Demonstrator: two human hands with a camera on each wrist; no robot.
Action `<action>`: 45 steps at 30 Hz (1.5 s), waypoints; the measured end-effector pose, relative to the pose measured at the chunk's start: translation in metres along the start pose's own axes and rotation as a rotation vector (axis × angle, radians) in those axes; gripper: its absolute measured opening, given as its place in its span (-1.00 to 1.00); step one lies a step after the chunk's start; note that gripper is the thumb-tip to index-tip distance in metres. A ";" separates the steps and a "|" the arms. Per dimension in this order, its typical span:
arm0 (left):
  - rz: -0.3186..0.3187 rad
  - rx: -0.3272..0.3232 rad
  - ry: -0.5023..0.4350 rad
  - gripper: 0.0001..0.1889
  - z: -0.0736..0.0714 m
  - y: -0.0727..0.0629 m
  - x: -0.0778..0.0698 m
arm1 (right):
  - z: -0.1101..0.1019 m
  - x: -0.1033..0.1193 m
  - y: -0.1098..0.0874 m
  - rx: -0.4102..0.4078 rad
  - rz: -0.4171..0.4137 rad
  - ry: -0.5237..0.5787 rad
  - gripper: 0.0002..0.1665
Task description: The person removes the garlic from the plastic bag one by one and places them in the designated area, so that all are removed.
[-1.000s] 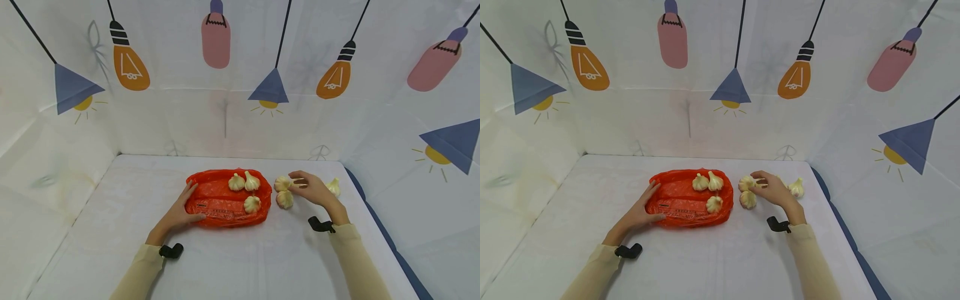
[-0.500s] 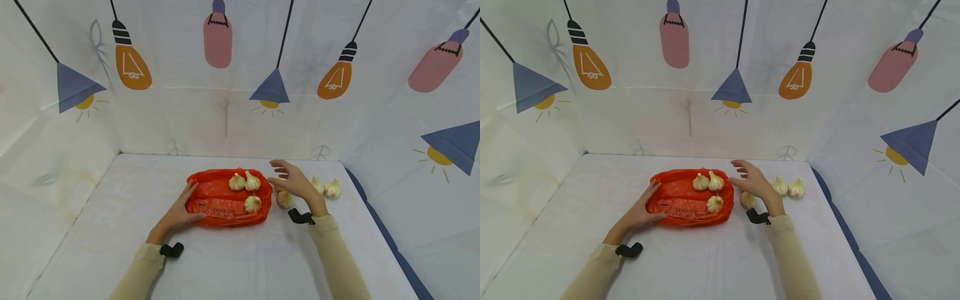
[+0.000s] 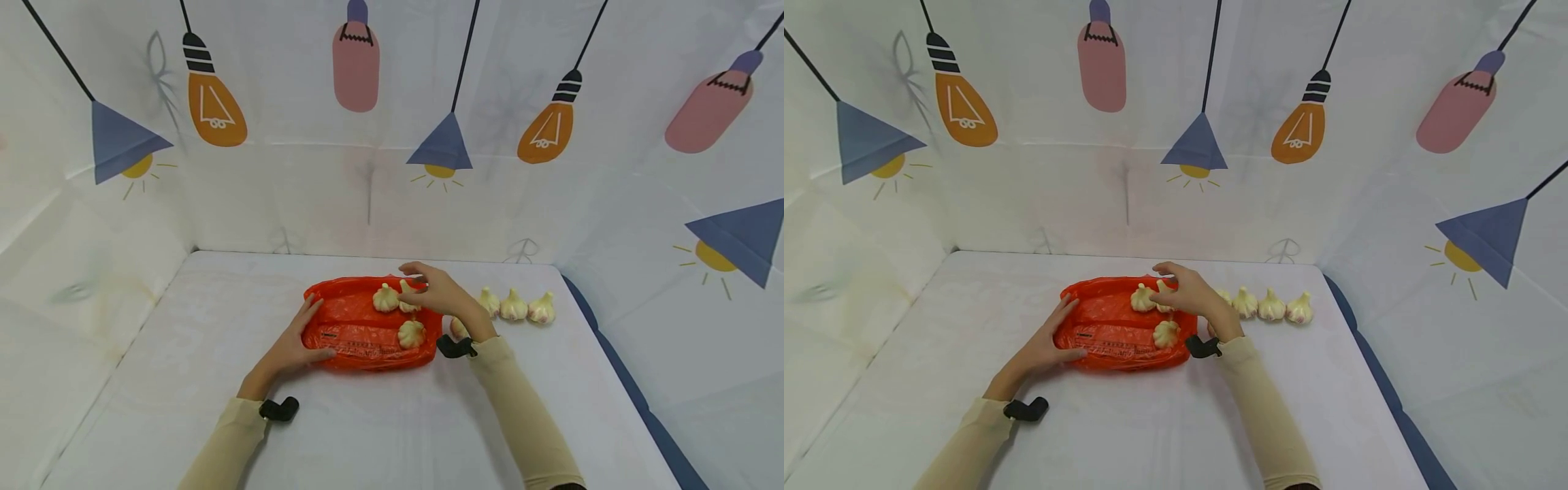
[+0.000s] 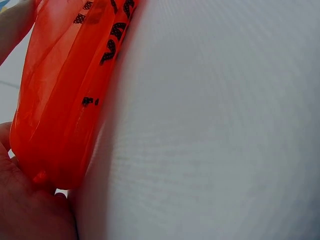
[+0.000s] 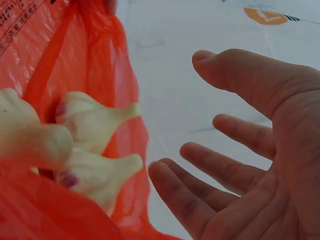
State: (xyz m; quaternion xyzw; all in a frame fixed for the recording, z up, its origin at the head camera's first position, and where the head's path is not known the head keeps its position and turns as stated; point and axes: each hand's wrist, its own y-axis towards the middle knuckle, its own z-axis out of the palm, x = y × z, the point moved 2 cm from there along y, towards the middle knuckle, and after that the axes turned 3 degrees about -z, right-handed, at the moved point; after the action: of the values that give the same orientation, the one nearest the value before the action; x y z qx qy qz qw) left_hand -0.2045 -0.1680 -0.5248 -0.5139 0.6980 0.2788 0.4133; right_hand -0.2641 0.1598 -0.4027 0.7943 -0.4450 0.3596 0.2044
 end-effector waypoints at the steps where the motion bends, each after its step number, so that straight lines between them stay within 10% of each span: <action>1: 0.000 0.000 0.000 0.16 0.000 0.000 0.000 | 0.003 0.000 0.003 0.021 0.001 -0.004 -0.23; 29: -0.007 -0.009 -0.010 0.15 0.001 -0.001 0.003 | 0.063 0.002 0.039 0.192 -0.040 -0.091 -0.24; 45: 0.020 -0.010 -0.013 0.16 0.001 0.001 0.003 | 0.086 0.001 0.039 0.001 0.038 0.012 -0.16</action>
State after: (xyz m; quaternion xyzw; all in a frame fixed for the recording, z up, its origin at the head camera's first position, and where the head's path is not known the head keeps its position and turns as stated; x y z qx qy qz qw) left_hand -0.2058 -0.1684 -0.5282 -0.5073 0.6989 0.2898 0.4125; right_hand -0.2633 0.0829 -0.4582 0.7836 -0.4588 0.3682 0.1999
